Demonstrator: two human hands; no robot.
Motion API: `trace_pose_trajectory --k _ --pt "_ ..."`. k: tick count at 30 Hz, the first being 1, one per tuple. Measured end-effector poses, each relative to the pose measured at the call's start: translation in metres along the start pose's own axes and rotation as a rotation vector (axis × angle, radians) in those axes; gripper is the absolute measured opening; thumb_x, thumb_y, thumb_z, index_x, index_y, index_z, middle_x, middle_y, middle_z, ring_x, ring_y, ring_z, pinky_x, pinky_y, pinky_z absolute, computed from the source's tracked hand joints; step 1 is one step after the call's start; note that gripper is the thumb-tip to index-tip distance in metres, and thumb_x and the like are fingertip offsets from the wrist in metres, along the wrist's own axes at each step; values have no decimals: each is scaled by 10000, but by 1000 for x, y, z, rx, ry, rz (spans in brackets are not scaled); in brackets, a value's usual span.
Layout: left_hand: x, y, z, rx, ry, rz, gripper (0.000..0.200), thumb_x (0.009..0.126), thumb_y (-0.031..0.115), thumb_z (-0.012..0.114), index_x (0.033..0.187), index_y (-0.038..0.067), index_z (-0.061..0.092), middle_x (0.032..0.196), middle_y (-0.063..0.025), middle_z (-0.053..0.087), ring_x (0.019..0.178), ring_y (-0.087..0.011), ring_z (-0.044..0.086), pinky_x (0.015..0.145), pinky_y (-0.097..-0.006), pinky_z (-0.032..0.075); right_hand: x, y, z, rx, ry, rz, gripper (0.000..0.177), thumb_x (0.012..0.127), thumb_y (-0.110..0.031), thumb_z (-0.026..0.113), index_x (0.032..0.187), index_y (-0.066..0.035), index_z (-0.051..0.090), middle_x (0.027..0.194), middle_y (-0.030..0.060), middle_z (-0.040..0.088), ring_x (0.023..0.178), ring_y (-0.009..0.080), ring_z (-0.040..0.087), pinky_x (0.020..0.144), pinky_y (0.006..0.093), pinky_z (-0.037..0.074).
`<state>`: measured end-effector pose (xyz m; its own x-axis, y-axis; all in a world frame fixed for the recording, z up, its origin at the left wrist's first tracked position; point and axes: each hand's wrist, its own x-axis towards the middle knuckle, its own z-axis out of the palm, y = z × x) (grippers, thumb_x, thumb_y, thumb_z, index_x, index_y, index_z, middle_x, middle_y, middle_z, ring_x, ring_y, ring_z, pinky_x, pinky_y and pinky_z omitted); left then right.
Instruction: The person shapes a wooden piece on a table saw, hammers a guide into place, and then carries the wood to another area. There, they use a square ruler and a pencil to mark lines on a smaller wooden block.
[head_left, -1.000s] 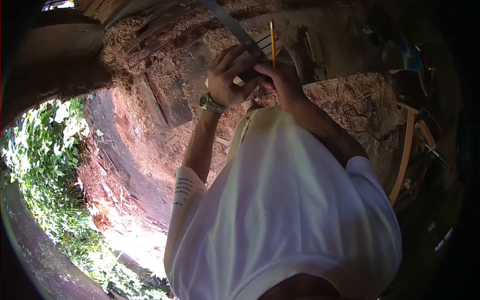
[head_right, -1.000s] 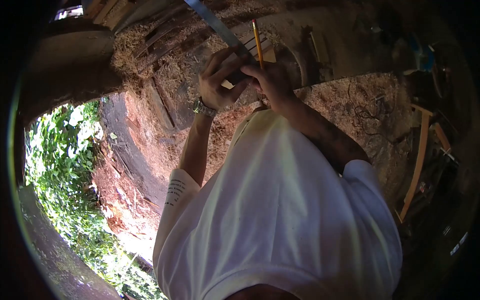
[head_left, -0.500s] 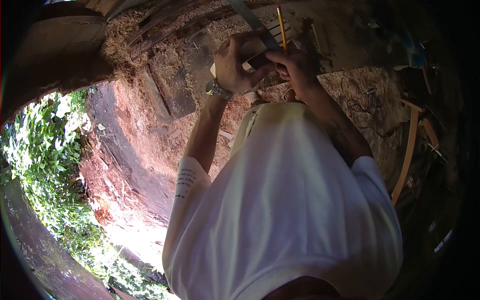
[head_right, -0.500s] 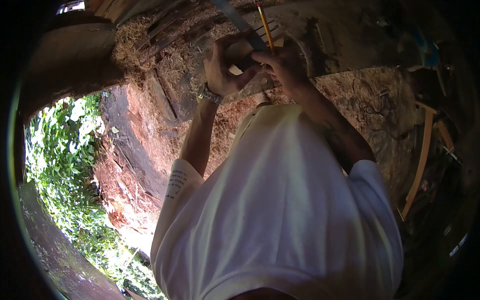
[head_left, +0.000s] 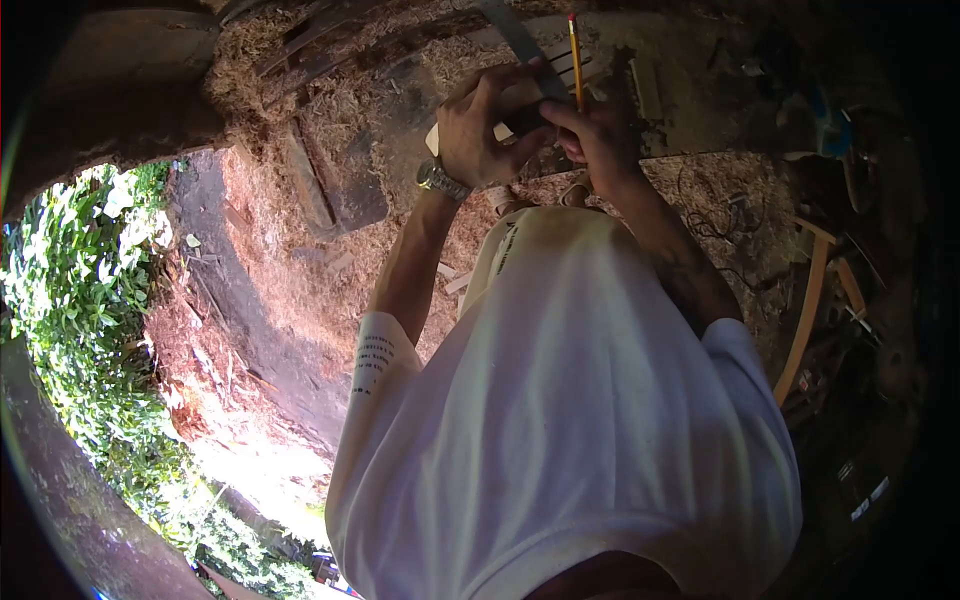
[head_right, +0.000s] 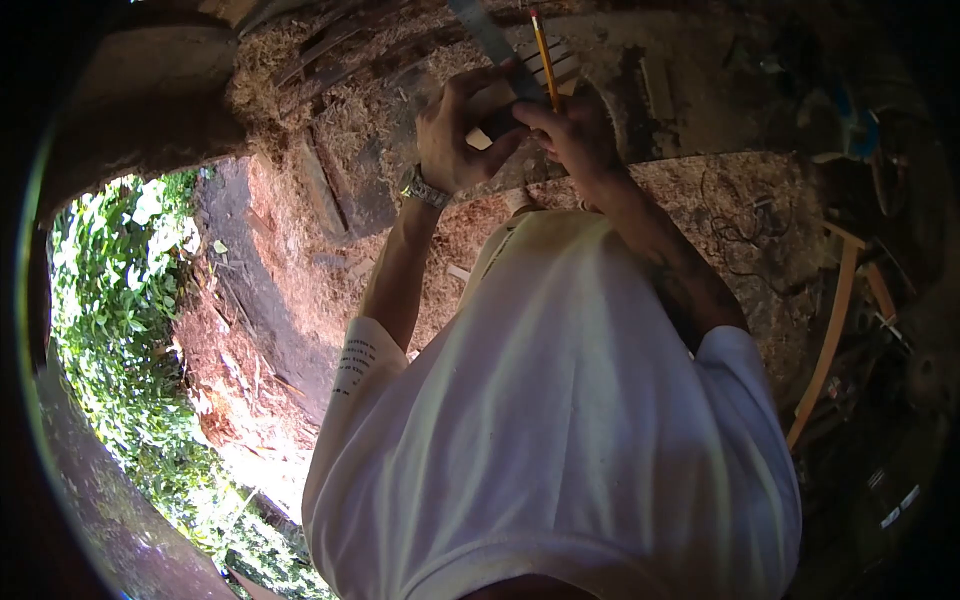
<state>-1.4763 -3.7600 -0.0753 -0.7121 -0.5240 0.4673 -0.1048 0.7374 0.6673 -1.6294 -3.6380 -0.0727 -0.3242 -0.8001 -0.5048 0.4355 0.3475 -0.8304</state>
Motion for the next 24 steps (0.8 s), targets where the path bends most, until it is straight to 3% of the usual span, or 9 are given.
trace_pose_trajectory --k 6,9,11,15,20,23,24 --pt "1 -7 5 -59 46 83 698 700 320 908 1294 99 616 1313 -140 684 1028 -357 736 828 -450 614 -3 0 3 -23 71 -70 221 862 -260 791 826 -62 698 679 -31 561 562 46 476 505 244 348" --pt "2 -8 3 65 48 119 683 691 355 897 1289 119 667 1412 -156 621 1060 -382 722 848 -466 612 -5 5 -1 -5 92 -108 217 863 -257 787 827 -59 705 688 -31 573 568 45 488 508 242 360" --pt "2 -2 -1 96 11 64 670 683 372 896 1284 153 695 1444 -158 593 1098 -391 705 860 -467 610 -11 3 -1 -38 166 -122 207 871 -250 778 849 -58 704 685 -39 563 569 40 488 506 235 362" --pt "-1 -6 0 118 -11 4 664 660 380 904 1278 218 723 1487 -148 555 1161 -381 675 883 -458 609 -6 9 -8 -95 115 -129 214 884 -260 769 917 -55 720 744 -40 582 591 36 499 504 237 372" --pt "-3 -10 3 163 71 177 472 689 358 898 1123 199 799 1436 -138 603 1164 -356 673 889 -444 613 -2 7 -10 -58 60 -128 261 894 -316 770 922 -61 723 792 -31 590 589 39 494 510 248 374" --pt "-5 -16 6 176 96 263 384 708 350 893 1057 204 824 1393 -124 640 1162 -350 674 883 -438 619 -12 -2 -14 -356 247 -301 313 957 -346 701 897 -39 694 753 -39 549 623 58 504 558 259 393" --pt "-6 -18 8 174 101 280 363 712 350 891 1040 207 830 1378 -119 652 1163 -349 674 880 -436 621 -13 -5 -26 -216 211 -335 340 979 -355 669 901 -24 692 774 -20 571 654 75 518 591 267 409"
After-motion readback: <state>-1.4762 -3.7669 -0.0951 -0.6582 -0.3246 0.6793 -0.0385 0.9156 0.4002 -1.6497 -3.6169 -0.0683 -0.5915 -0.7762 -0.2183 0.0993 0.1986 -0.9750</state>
